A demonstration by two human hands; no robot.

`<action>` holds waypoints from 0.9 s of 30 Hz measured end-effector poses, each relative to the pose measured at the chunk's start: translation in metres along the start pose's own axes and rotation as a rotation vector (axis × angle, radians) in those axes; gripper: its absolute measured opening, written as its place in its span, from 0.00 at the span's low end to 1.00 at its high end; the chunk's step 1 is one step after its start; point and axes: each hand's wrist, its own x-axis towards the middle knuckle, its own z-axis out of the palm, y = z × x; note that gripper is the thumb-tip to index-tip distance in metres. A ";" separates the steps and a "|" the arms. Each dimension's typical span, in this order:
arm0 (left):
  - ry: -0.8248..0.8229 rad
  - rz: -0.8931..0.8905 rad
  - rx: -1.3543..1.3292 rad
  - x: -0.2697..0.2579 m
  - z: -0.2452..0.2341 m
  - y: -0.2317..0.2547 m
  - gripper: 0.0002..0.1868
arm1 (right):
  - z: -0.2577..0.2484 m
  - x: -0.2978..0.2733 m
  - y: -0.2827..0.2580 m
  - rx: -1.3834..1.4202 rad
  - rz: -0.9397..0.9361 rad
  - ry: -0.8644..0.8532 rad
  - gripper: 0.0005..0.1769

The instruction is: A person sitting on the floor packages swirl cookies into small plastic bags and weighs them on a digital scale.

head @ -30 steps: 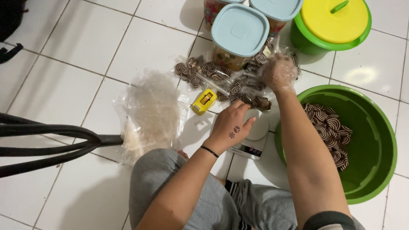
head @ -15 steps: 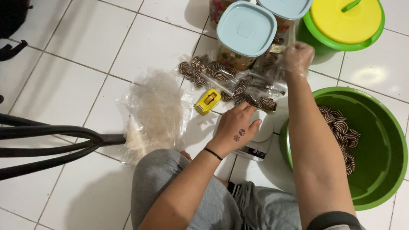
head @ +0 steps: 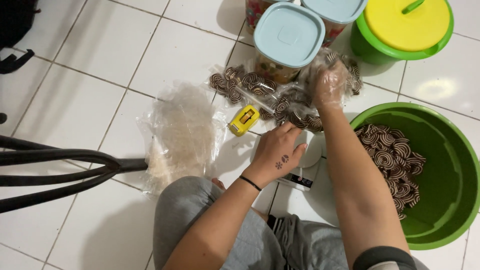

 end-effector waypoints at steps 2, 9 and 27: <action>0.003 0.008 0.013 -0.001 0.005 -0.004 0.20 | 0.022 0.013 0.013 -0.088 -0.109 0.004 0.12; 0.020 0.022 0.033 0.002 0.012 -0.013 0.19 | 0.066 0.032 0.055 -0.435 -0.692 -0.065 0.19; -0.085 -0.144 -0.025 -0.026 -0.072 -0.049 0.20 | 0.030 -0.174 0.004 0.054 -0.550 -0.379 0.18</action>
